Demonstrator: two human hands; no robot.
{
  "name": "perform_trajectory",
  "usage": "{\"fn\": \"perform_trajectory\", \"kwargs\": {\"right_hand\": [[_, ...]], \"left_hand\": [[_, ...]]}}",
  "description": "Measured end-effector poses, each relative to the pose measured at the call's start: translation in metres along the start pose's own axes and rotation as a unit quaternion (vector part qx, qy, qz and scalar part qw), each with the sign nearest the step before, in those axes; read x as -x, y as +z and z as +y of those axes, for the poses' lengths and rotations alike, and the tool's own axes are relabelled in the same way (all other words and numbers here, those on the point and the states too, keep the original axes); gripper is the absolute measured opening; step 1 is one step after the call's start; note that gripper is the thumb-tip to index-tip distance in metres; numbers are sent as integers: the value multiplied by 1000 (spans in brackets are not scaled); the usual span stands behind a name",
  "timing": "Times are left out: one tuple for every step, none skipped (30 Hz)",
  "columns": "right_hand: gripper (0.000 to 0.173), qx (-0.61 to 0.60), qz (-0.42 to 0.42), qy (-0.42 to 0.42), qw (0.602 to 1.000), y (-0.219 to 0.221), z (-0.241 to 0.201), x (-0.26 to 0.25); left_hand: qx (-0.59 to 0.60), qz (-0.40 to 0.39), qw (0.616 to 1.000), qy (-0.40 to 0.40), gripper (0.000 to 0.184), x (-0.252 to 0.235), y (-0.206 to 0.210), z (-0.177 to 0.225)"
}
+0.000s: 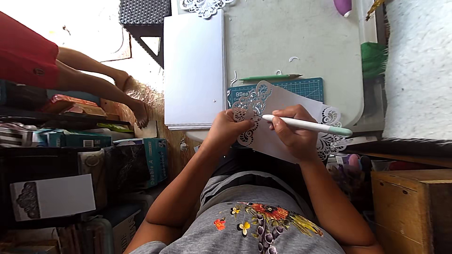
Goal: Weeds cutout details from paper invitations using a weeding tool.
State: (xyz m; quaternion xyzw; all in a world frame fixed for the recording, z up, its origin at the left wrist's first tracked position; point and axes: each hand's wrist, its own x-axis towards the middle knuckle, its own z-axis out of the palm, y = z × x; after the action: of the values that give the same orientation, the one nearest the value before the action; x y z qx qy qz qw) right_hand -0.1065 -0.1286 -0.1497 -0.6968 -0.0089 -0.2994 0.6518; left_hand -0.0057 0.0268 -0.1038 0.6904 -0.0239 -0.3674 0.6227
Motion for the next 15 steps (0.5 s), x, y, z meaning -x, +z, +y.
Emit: {"fn": "perform_trajectory", "kwargs": {"right_hand": [[11,-1,1,1,1000,0,0,0],[11,-5,2,4,1000,0,0,0],[11,-11,4,7,1000,-1,0,0],[11,-14,6,9,1000,-1,1,0],[11,-17,7,11,1000,-1,0,0],[12,-19,7,11,1000,-1,0,1],[12,-21,7,11,1000,-1,0,0],[12,-20,6,11,1000,-1,0,0],[12,-20,5,12,1000,0,0,0],[12,-19,4,11,1000,0,0,0],[12,-17,3,10,1000,0,0,0],[12,-14,2,9,1000,0,0,0],[12,-11,2,9,1000,0,0,0],[12,-8,1,9,1000,1,0,0],[12,-6,-1,8,1000,1,0,0]], "left_hand": [[-1,0,1000,2,14,0,0,0],[-1,-2,1000,4,14,0,-1,-1],[-1,-3,1000,5,14,0,-1,-1],[-2,-4,1000,6,14,0,-1,-1],[-2,-3,1000,6,14,0,-1,-1],[-2,-3,1000,6,14,0,0,-1],[-2,-3,1000,6,14,0,0,-1],[-2,-1,1000,6,14,0,0,-1],[-3,1,1000,6,14,0,0,-1],[-4,2,1000,6,14,0,0,-1],[-7,3,1000,6,14,0,0,0],[-8,4,1000,4,14,1,0,0],[-8,5,1000,1,13,1,0,1],[-8,5,1000,-1,13,1,0,1],[-7,4,1000,-1,13,1,0,1]]}}
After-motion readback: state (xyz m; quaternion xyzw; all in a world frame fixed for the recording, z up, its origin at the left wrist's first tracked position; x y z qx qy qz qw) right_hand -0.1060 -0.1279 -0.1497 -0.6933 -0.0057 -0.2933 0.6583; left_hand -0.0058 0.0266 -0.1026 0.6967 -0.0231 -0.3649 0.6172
